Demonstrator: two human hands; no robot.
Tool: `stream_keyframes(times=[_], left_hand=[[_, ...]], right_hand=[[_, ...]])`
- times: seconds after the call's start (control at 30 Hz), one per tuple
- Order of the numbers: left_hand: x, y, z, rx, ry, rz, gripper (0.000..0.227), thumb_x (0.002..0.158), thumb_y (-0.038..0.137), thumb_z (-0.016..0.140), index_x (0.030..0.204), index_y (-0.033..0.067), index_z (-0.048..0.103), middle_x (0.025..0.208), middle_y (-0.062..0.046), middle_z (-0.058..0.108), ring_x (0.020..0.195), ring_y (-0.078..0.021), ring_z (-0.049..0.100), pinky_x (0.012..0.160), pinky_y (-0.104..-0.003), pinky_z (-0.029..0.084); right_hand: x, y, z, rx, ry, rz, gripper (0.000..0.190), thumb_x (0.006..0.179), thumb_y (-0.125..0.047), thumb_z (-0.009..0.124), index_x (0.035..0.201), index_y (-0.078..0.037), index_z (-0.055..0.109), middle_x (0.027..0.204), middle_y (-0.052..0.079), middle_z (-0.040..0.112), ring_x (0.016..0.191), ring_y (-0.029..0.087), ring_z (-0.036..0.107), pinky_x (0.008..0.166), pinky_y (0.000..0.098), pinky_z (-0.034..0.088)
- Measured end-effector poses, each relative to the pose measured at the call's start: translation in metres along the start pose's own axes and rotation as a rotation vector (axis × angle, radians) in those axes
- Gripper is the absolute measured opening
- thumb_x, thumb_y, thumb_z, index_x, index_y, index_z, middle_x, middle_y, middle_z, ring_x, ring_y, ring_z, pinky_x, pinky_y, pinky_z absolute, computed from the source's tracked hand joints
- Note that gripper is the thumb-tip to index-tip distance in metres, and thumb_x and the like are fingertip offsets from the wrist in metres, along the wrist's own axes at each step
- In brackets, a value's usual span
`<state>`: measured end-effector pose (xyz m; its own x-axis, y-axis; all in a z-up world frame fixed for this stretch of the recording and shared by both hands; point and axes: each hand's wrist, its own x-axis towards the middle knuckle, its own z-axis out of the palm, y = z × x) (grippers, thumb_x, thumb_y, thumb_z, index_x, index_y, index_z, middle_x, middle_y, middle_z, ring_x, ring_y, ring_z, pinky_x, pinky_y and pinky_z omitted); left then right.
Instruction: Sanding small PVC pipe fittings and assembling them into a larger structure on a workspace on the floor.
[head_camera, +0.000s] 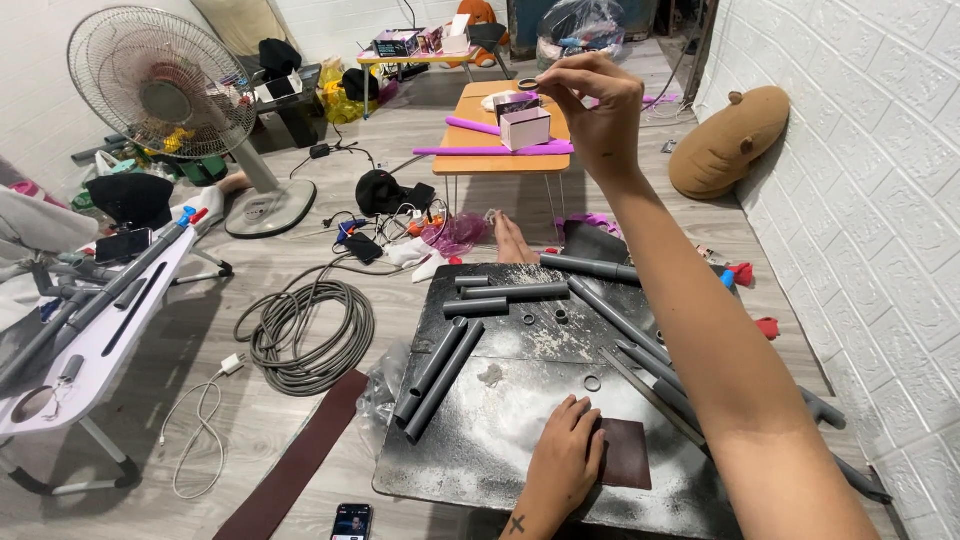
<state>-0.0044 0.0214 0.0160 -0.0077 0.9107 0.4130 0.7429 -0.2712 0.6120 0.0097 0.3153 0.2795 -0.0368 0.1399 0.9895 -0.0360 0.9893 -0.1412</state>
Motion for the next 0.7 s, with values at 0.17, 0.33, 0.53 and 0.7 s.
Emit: stream_keyframes(times=[0.17, 0.33, 0.53, 0.7], left_hand=[[-0.001, 0.001, -0.001, -0.003, 0.006, 0.003, 0.028, 0.095, 0.012, 0.058, 0.116, -0.0045, 0.065, 0.131, -0.022, 0.061, 0.134, -0.0392, 0.048, 0.109, -0.046, 0.039], [-0.001, 0.001, -0.002, -0.002, 0.006, -0.002, 0.029, 0.095, 0.013, 0.058, 0.117, -0.0041, 0.065, 0.131, -0.021, 0.061, 0.135, -0.0384, 0.048, 0.109, -0.046, 0.039], [0.0, 0.002, -0.004, -0.007, 0.001, -0.008, 0.029, 0.094, 0.012, 0.059, 0.117, -0.0041, 0.065, 0.131, -0.022, 0.061, 0.135, -0.0384, 0.048, 0.108, -0.046, 0.04], [-0.001, -0.01, 0.003, -0.051, 0.035, -0.014, 0.032, 0.091, 0.012, 0.06, 0.119, -0.0021, 0.062, 0.131, -0.02, 0.063, 0.131, -0.0415, 0.052, 0.107, -0.046, 0.042]], right_hand=[[-0.001, -0.001, 0.001, 0.0, -0.005, 0.009, 0.015, 0.091, 0.01, 0.084, 0.097, -0.003, 0.081, 0.1, 0.008, 0.075, 0.078, 0.014, 0.062, 0.066, 0.0256, 0.053], [-0.003, 0.001, 0.001, 0.008, -0.012, 0.023, 0.016, 0.092, 0.01, 0.084, 0.098, -0.003, 0.081, 0.1, 0.008, 0.075, 0.079, 0.014, 0.061, 0.066, 0.0259, 0.051], [-0.004, 0.0, 0.0, 0.013, -0.01, 0.033, 0.015, 0.092, 0.01, 0.085, 0.098, -0.003, 0.081, 0.098, 0.007, 0.074, 0.079, 0.015, 0.061, 0.066, 0.0265, 0.05], [-0.026, -0.046, -0.028, 0.004, -0.222, 0.015, 0.017, 0.092, 0.017, 0.084, 0.1, 0.002, 0.08, 0.106, 0.01, 0.067, 0.088, 0.021, 0.059, 0.077, 0.0333, 0.049]])
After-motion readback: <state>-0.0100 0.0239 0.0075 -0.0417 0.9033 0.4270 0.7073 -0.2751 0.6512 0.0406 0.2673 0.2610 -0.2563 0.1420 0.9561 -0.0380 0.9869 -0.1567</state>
